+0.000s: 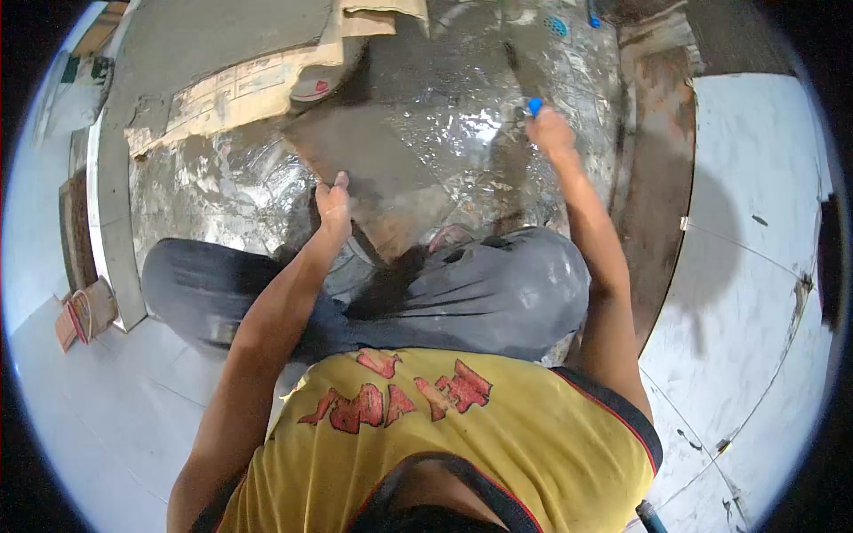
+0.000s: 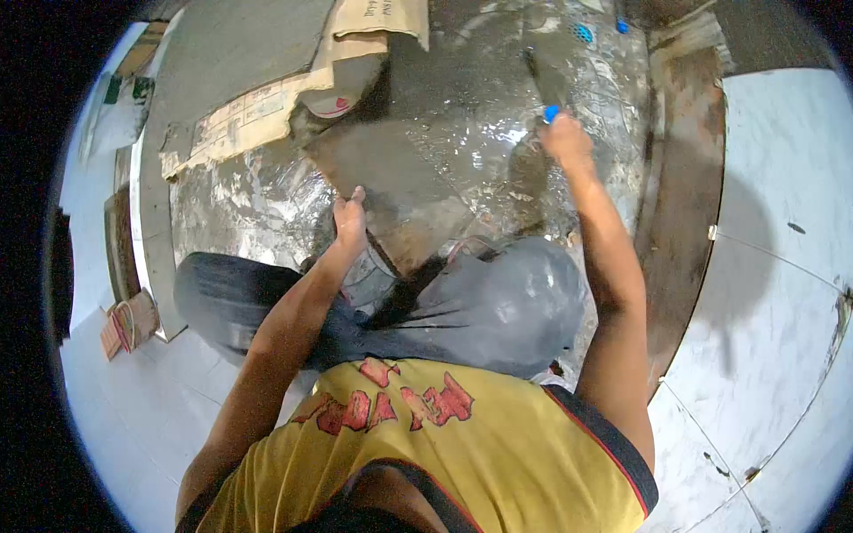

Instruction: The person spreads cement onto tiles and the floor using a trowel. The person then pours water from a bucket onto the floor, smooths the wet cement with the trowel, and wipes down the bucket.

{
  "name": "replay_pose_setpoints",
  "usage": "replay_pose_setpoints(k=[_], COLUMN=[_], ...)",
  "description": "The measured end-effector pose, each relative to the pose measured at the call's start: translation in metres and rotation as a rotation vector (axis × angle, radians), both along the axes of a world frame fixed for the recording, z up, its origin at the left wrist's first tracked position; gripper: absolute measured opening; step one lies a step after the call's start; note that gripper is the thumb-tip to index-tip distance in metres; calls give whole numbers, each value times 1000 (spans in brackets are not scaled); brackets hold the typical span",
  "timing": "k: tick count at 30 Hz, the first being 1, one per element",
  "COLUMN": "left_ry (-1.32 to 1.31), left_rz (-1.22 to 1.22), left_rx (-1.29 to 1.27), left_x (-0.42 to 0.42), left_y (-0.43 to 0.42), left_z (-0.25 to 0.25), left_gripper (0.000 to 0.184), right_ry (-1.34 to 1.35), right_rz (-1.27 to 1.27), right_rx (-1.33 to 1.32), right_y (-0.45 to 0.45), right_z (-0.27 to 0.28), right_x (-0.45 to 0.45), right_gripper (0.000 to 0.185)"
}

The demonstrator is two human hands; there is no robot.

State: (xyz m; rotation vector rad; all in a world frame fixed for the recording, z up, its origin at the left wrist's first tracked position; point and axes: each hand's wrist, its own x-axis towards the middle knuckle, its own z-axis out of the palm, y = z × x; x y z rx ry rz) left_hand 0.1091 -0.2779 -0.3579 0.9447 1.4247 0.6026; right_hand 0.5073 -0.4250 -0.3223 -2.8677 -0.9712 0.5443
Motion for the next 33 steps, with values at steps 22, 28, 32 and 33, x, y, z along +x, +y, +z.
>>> replay_pose_setpoints(k=[22,28,32,33], left_ry=[-246,-283,-186,-177], left_rz=[177,243,227,237], left_rx=[-216,-246,-229,-231], left_x=[24,22,27,30], left_y=[-6,-3,0,0], left_z=[-2,-20,-3,2], left_gripper=[35,31,34,35], right_ry=[129,4,139,176], right_rz=[397,612,618,585], right_rx=[38,14,-37,-26], right_y=[65,124,99,91], right_z=[35,13,13,18], right_x=[-106,-45,-104,-117], right_gripper=[41,39,40,40])
